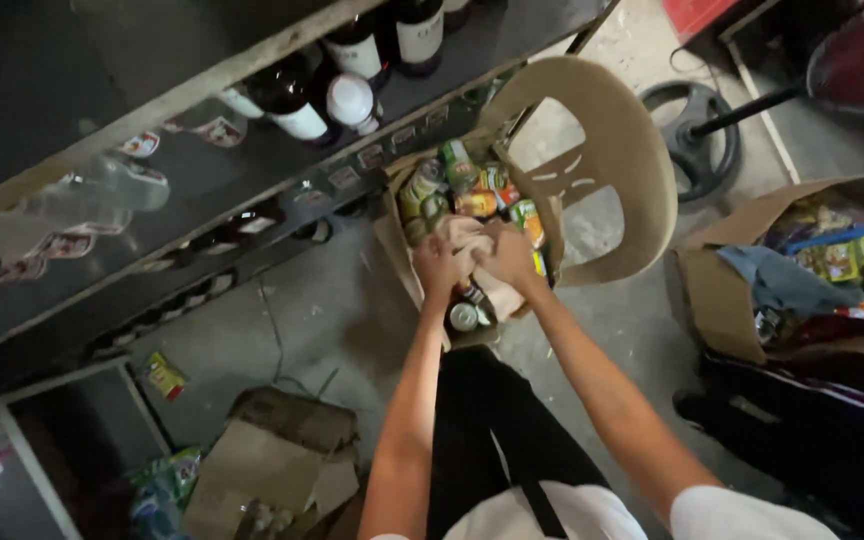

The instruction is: Wiping dust off canned goods with a cloth and placing them onto retail shelves.

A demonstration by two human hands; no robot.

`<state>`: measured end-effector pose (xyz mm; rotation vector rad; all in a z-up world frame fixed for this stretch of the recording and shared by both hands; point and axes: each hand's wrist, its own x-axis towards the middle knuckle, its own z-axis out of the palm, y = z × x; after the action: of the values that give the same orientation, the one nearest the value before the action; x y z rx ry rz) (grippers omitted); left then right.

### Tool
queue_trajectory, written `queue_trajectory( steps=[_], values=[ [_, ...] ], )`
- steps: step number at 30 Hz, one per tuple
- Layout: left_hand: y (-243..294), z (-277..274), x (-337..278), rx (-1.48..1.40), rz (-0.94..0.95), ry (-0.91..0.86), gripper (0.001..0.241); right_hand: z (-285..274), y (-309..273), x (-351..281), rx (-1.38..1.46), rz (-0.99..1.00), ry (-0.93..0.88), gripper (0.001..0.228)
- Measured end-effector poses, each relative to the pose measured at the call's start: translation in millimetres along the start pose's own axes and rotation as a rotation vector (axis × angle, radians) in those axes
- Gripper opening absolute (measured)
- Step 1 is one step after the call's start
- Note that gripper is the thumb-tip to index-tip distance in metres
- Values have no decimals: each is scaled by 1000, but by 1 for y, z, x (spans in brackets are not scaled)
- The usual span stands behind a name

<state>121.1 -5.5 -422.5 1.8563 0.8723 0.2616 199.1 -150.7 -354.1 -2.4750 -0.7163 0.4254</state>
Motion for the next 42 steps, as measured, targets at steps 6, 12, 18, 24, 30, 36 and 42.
queue_trajectory(
  steps=[6, 12, 18, 24, 30, 36, 42],
  values=[
    [20, 55, 93, 36, 234, 146, 34, 3, 65, 93, 309, -130, 285, 44],
    [-18, 110, 147, -263, 67, -99, 48, 22, 44, 134, 602, -153, -10, 86],
    [-52, 125, 125, -469, 62, -40, 45, 40, 26, 101, 457, -98, 101, 79],
    [2, 55, 38, -181, 246, -91, 33, -33, -7, 36, 489, -59, 190, 64],
    [224, -116, -50, 194, 781, -32, 71, -155, -51, -25, 619, -315, -166, 67],
    [233, -154, -64, -141, 825, -235, 41, -256, -156, -77, 683, -316, -170, 63],
    [241, -193, -104, -97, 691, -31, 53, -294, -146, -109, 411, -315, 388, 37]
  ],
)
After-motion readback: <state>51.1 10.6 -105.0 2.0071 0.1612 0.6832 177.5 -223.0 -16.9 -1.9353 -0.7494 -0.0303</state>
